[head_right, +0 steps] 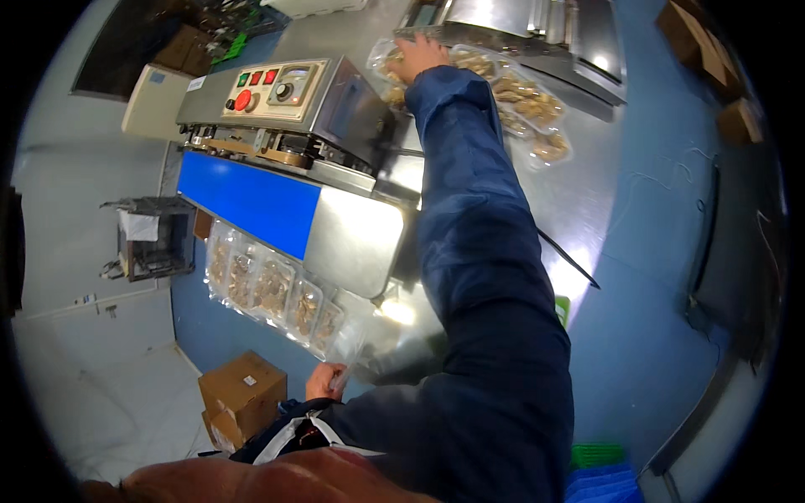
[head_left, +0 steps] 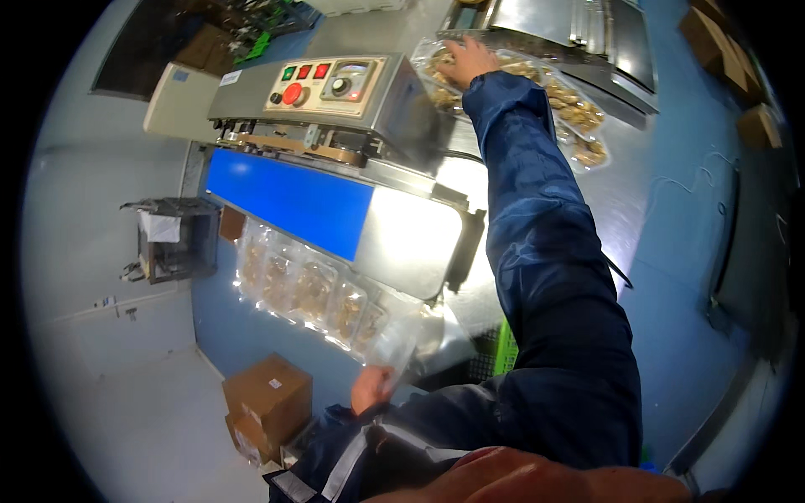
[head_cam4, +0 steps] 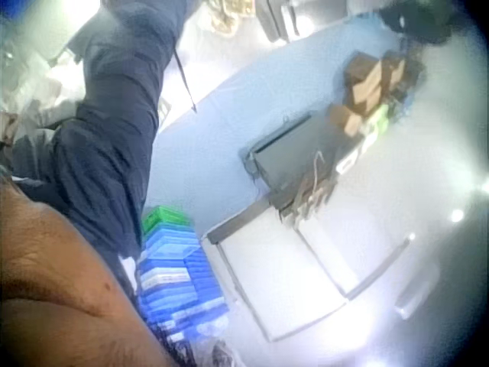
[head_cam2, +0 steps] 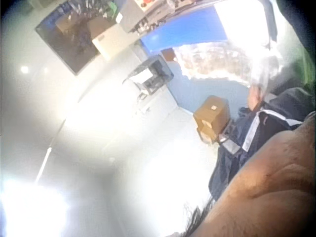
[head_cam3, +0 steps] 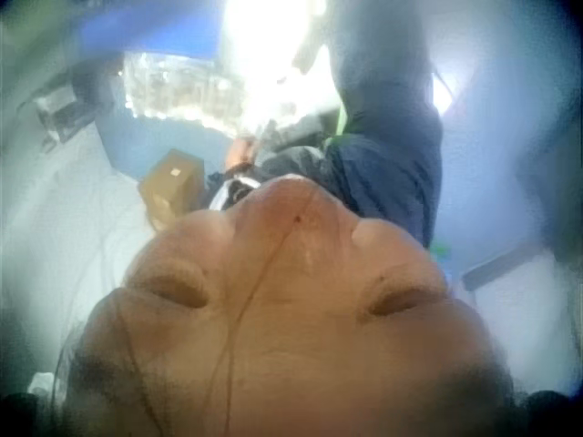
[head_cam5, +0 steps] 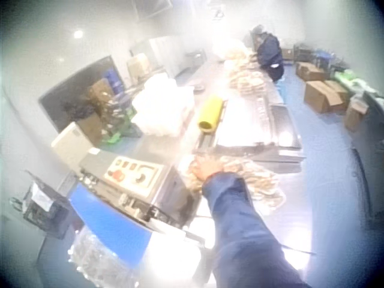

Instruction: The person repeatedly picks small items from a green basket, places them into clear plastic bags, and sets the filled bags on a table. The person then walks to a shelf and retrieves a plastic bag.

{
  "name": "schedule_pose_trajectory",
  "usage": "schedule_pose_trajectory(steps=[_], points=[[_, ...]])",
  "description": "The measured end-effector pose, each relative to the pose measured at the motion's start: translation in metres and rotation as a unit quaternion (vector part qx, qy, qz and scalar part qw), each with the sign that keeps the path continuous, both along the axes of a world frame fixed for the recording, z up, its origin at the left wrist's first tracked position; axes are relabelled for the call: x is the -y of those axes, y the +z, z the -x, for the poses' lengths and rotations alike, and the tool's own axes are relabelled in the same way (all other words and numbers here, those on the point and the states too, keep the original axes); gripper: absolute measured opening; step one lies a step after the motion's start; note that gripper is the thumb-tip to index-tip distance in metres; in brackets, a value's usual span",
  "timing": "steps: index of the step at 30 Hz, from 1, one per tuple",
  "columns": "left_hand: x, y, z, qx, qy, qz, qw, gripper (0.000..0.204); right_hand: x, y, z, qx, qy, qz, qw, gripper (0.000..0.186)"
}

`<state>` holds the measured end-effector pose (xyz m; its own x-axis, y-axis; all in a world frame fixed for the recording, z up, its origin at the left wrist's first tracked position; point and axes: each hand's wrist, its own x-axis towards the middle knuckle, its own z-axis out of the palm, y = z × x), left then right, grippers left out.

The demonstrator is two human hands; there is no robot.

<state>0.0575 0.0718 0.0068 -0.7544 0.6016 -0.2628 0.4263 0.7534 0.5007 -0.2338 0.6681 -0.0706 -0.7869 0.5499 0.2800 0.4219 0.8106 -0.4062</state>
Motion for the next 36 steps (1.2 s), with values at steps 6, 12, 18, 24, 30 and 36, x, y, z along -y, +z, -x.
schedule_pose_trajectory(steps=[6,12,18,24,30,36], points=[[0.016,-0.002,-0.004,-0.009,0.063,0.027,0.998,0.021,-0.017,-0.030,0.045,0.159,-0.009,0.042,0.986,0.082],[-0.013,-0.008,0.000,0.026,0.101,0.036,0.994,0.015,-0.037,-0.014,-0.031,0.208,0.091,0.076,0.971,0.076],[-0.013,-0.037,0.003,0.029,0.017,0.114,0.993,0.015,-0.053,-0.013,-0.104,-0.011,0.130,0.256,0.958,0.070],[-0.011,-0.029,0.004,0.015,0.016,0.064,0.998,0.015,0.012,0.048,-0.191,0.171,0.253,0.321,0.897,0.067],[-0.011,-0.029,0.007,0.018,0.042,0.032,0.998,0.019,0.033,0.045,-0.281,-0.003,0.222,0.159,0.962,0.058],[0.015,-0.044,0.021,0.031,-0.003,-0.031,0.999,0.027,-0.136,0.024,-0.448,0.282,-0.234,0.108,0.924,0.059]])
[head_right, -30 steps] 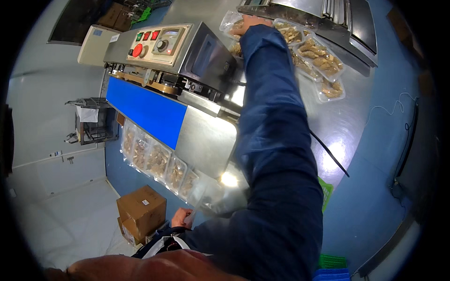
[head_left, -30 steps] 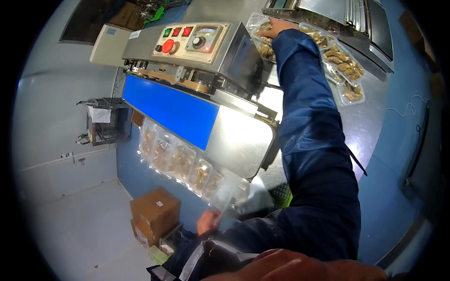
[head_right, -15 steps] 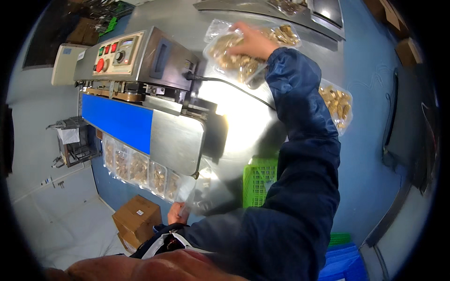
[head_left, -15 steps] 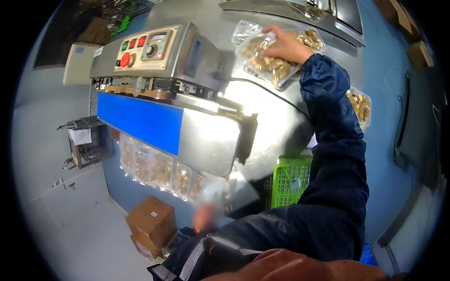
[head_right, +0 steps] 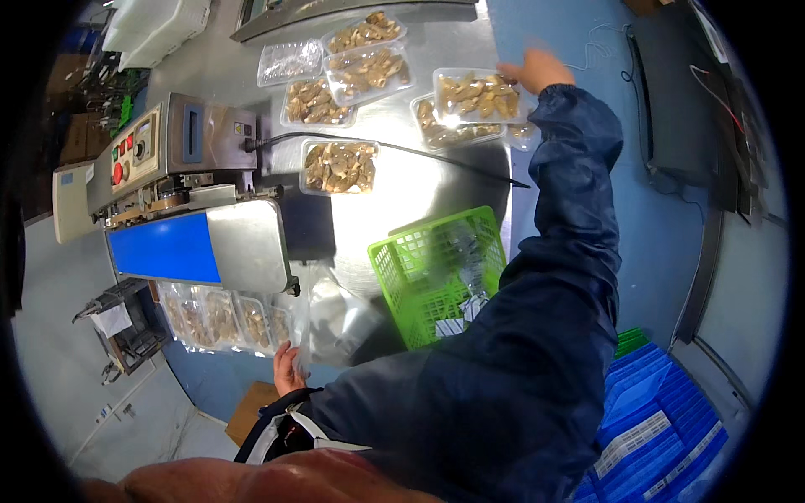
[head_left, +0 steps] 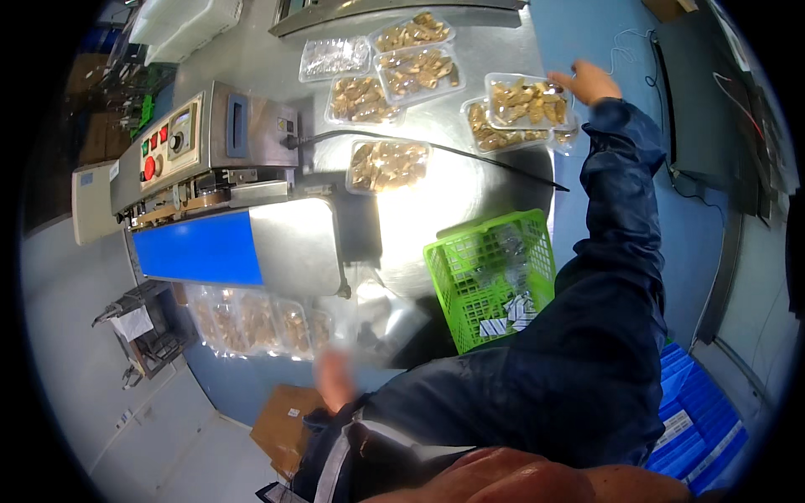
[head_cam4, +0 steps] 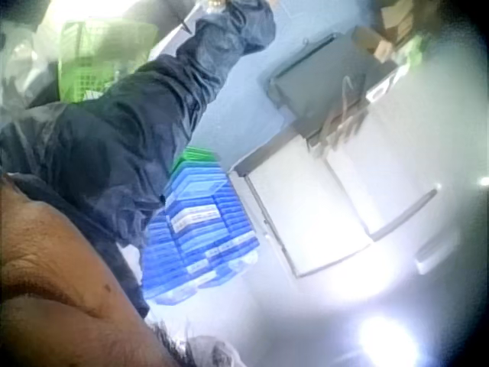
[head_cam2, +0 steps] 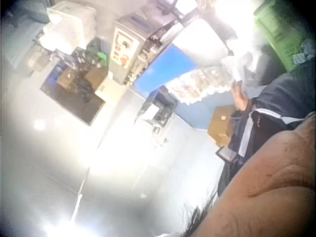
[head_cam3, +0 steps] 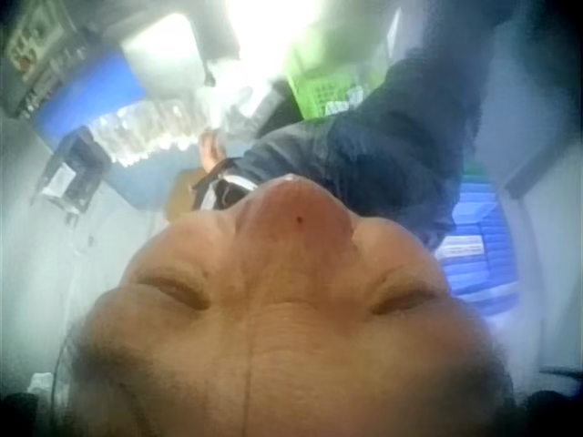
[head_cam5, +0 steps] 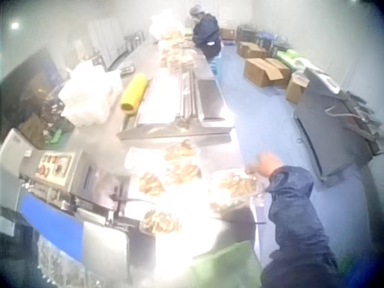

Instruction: The person repeatedly picks small items from a green basket, places them into clear plastic bags, and sets the filled bags on a table. The person then walks to a shelf and retrieves a plastic bag.

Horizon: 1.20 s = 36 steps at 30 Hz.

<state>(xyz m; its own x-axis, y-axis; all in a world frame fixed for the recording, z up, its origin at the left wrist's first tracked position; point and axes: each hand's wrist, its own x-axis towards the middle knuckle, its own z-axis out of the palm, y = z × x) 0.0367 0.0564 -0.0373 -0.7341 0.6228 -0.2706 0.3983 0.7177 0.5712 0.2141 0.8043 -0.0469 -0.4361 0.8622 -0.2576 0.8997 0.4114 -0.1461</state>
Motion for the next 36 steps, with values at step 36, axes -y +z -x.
schedule_pose_trajectory(steps=[36], points=[[-0.035,0.047,-0.057,-0.059,-0.126,-0.196,0.971,0.026,0.576,0.078,-0.108,-0.506,-0.335,0.547,0.576,0.036]])
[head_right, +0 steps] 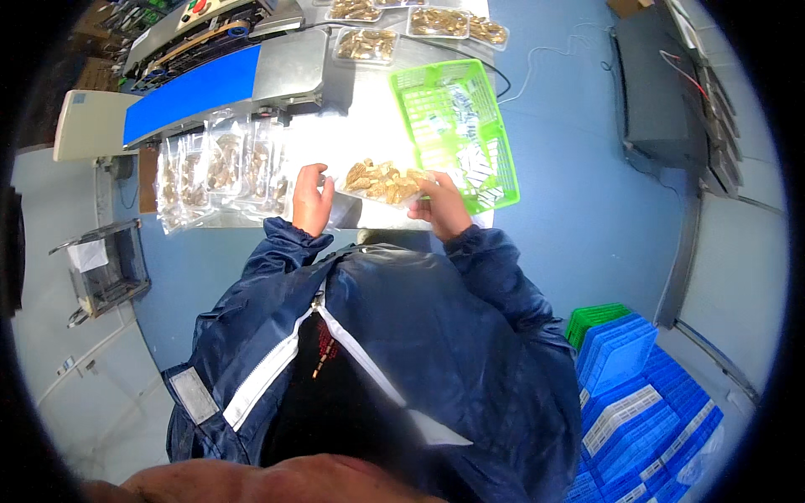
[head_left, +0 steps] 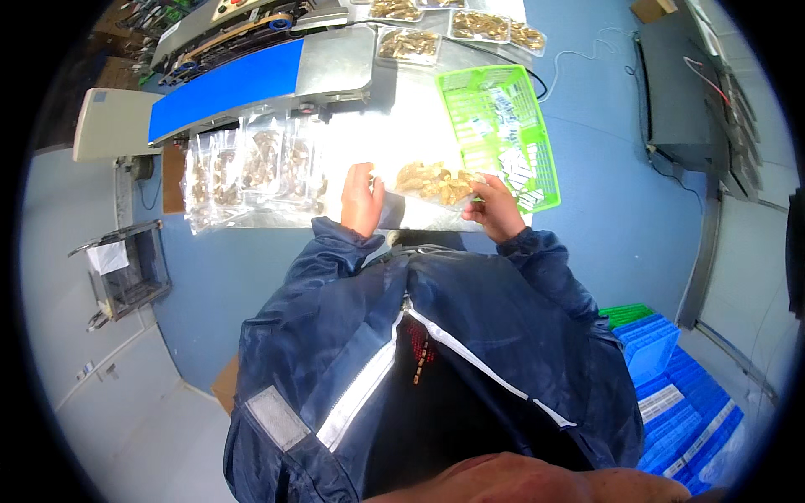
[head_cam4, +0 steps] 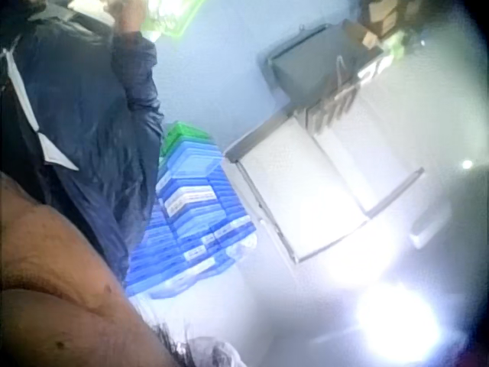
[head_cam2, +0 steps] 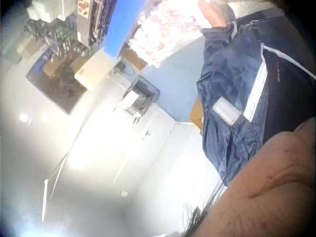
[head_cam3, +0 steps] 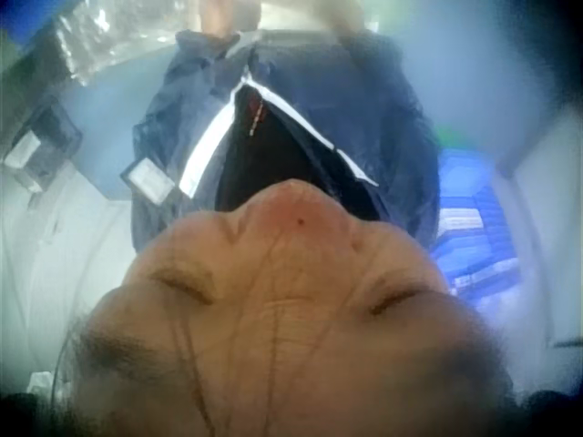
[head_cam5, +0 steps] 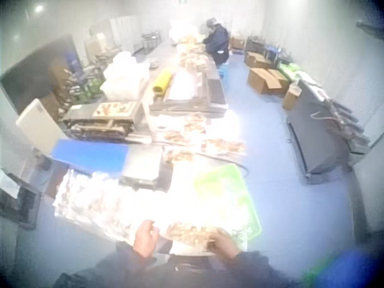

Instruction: The person repeatedly picks small items from a green basket, places them into clear plastic bags, and sets the filled bags on a table. The person then walks to a shelf and retrieves a plastic bag.

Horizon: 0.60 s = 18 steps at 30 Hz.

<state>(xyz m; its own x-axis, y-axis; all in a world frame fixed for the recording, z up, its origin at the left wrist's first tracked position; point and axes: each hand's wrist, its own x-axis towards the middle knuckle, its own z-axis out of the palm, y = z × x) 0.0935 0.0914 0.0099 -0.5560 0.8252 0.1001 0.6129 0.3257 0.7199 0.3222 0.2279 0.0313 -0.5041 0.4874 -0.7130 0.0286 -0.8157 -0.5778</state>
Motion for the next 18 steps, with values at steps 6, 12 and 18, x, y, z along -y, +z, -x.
schedule_pose_trajectory(steps=[6,12,18], points=[[0.025,-0.064,-0.025,-0.021,-0.090,-0.012,0.996,0.033,0.075,-0.029,0.020,0.064,-0.125,-0.131,0.981,0.048],[0.022,-0.042,-0.016,-0.052,-0.135,0.177,0.973,0.020,0.104,-0.039,0.013,0.110,-0.025,-0.335,0.936,0.042],[0.012,-0.017,-0.020,-0.085,-0.223,-0.094,0.967,0.011,0.096,-0.034,0.016,0.126,-0.056,-0.290,0.947,0.041]])
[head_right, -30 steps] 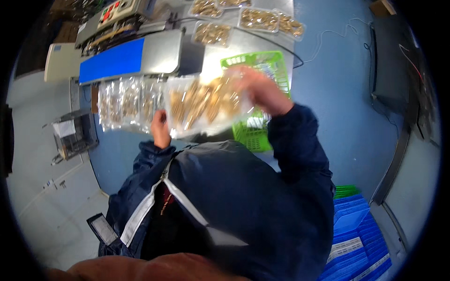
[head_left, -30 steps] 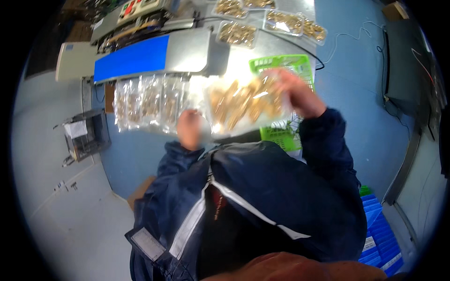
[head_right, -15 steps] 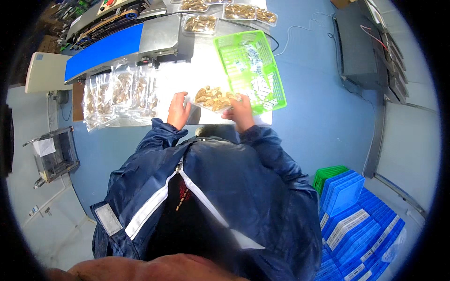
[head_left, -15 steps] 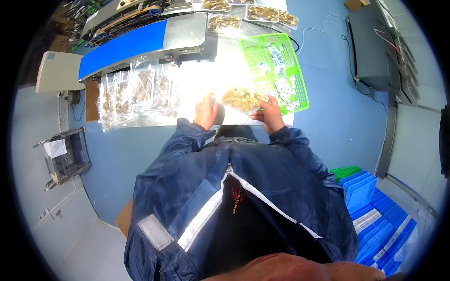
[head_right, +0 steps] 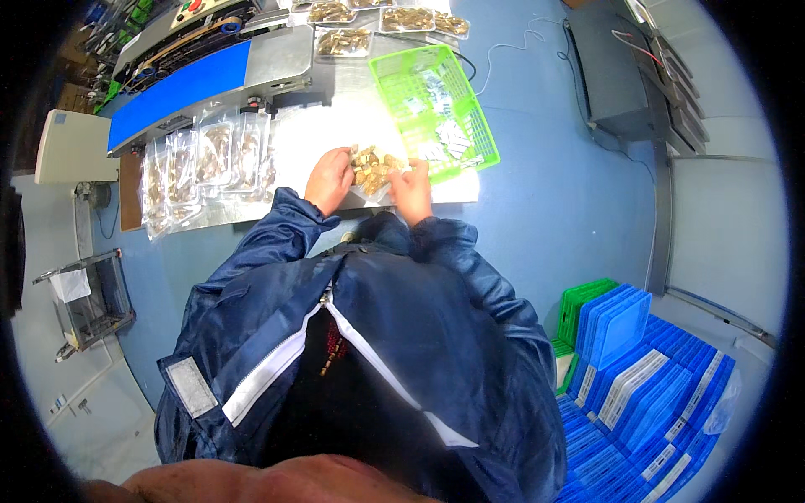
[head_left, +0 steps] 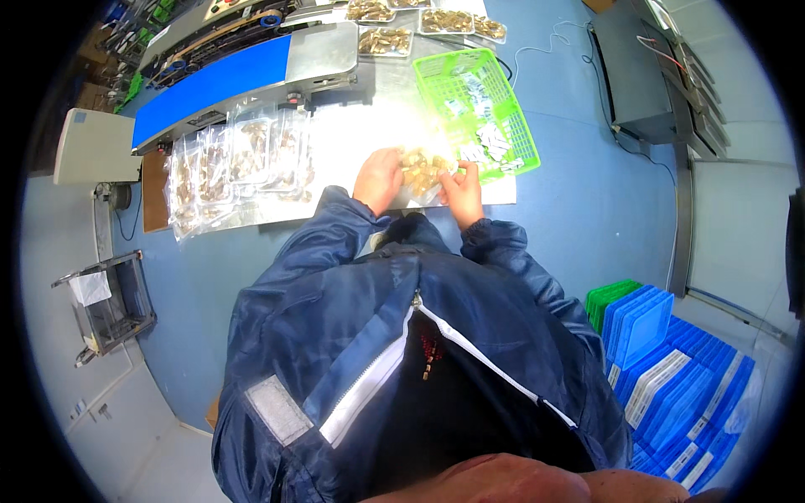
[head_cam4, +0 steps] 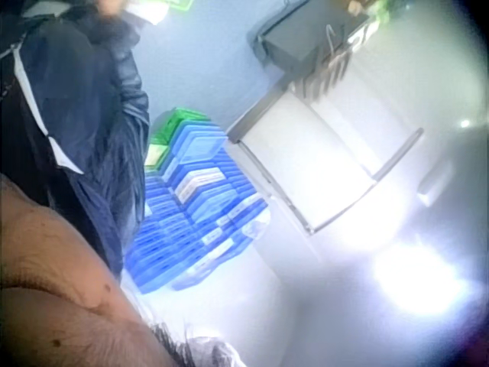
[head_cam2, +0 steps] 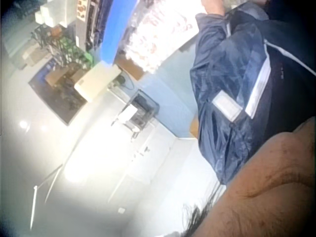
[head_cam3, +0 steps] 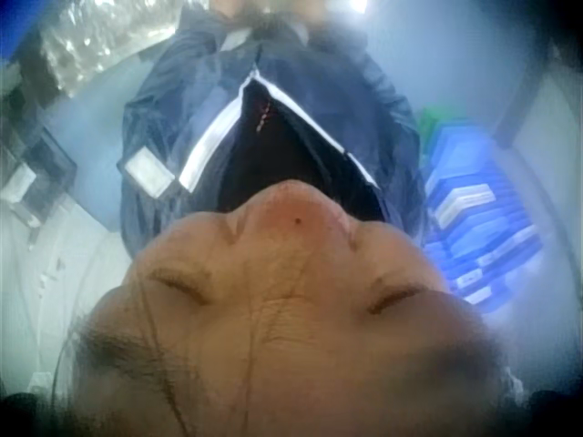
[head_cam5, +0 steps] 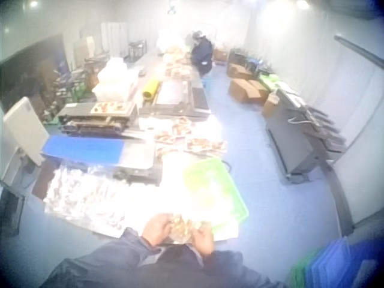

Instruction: The person repeatedly picks small items from a green basket, places them into clear plastic bags, and sets the filled bags on a table. The person then walks to a shelf and retrieves a plastic bag.

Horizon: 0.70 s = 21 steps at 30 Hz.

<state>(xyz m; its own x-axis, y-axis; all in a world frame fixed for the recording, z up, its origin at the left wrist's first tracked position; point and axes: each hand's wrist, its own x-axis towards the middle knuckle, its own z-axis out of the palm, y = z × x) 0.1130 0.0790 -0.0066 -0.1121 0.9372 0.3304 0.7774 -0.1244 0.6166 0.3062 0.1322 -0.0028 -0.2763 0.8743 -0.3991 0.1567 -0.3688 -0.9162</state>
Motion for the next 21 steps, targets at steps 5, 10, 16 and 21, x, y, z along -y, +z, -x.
schedule_pose_trajectory(steps=[5,10,16,21], points=[[0.006,0.014,-0.026,-0.017,-0.032,-0.111,0.993,0.018,0.007,-0.004,0.003,-0.053,0.011,0.010,0.998,0.025],[0.012,0.036,-0.047,0.081,-0.107,-0.089,0.987,0.016,0.018,-0.003,0.016,-0.044,0.038,-0.032,0.998,0.017],[-0.002,0.062,-0.036,0.117,-0.178,-0.018,0.977,0.023,-0.018,-0.010,0.014,-0.073,0.056,-0.019,0.996,0.022],[-0.011,0.065,0.027,0.108,0.158,-0.061,0.980,0.077,-0.035,0.001,-0.011,-0.089,0.066,0.008,0.994,0.038]])
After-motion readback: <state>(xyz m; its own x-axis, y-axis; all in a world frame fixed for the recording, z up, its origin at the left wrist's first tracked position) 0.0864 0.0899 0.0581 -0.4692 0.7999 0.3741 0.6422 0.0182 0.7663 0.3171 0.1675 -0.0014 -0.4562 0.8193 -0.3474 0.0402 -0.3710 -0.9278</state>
